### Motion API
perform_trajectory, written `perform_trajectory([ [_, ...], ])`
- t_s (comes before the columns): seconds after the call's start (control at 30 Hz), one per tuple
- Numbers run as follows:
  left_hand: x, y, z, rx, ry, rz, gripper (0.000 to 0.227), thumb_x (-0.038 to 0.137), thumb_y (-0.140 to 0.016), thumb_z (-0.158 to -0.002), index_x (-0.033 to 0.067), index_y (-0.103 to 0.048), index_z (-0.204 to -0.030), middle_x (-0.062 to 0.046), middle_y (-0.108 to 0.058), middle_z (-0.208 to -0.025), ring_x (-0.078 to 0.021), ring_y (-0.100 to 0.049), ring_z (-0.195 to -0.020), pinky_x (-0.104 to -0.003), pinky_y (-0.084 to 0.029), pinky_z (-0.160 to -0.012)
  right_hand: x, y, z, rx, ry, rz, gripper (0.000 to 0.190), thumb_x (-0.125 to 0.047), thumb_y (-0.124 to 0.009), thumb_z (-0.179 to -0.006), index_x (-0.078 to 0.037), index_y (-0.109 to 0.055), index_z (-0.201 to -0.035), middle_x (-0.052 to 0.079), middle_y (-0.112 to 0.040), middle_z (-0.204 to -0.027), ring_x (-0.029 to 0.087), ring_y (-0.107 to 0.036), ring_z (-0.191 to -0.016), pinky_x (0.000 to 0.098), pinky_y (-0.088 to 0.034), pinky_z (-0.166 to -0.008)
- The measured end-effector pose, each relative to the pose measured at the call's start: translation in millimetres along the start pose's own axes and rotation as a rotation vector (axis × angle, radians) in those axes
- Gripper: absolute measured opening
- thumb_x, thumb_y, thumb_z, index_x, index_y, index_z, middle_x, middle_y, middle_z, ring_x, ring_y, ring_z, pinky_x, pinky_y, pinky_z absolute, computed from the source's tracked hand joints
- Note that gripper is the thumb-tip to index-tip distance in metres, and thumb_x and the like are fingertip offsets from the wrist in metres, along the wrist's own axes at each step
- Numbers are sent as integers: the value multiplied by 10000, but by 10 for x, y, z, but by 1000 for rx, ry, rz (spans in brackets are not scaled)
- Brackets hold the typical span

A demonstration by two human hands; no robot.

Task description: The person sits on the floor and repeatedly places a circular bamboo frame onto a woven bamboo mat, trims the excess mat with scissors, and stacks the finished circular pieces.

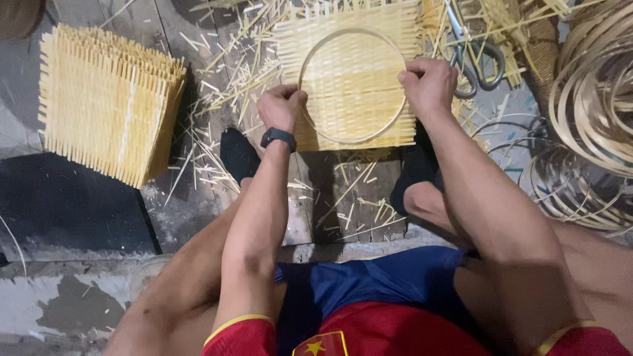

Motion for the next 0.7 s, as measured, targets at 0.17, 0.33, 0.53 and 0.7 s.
perform_trajectory([
  [0.17,-45,32,-26,-16,62,-21,225,162,-807,-752,53,-822,-948,-135,-793,-822,-215,-774,-744,-327,-594,-749,-34,0,8,49,141,46,170,-133,-850,-773,-76,-823,-931,152,-762,-902,327,-721,-853,399,-542,-839],
  [0.33,-208,-16,-118,-10,78,51,229,145,-847,-709,31,-818,-906,-105,-795,-776,-160,-757,-676,-299,-599,-664,-10,-64,34,90,257,60,125,-107,-860,-763,-50,-806,-860,168,-746,-911,353,-709,-886,415,-541,-845],
  [0.53,-119,14,-154,-77,140,96,216,120,-864,-721,8,-819,-900,-79,-775,-700,-114,-720,-590,-259,-588,-585,55,-127,-42,31,182,64,129,-119,-849,-796,-57,-812,-903,155,-758,-887,325,-717,-841,399,-549,-831],
  [0.7,-120,-9,-177,-140,266,166,196,89,-858,-731,-23,-812,-885,-71,-757,-671,-102,-696,-558,-254,-572,-539,82,-69,-53,-1,203,31,184,-141,-859,-804,-50,-817,-957,155,-764,-863,290,-739,-792,373,-563,-789],
])
Point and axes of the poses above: each hand's wrist, its own z-axis away from the middle knuckle, its own y-axis out of the back of the hand, x = y × z, the point moved 7 cm from there along -z, towards the middle knuckle
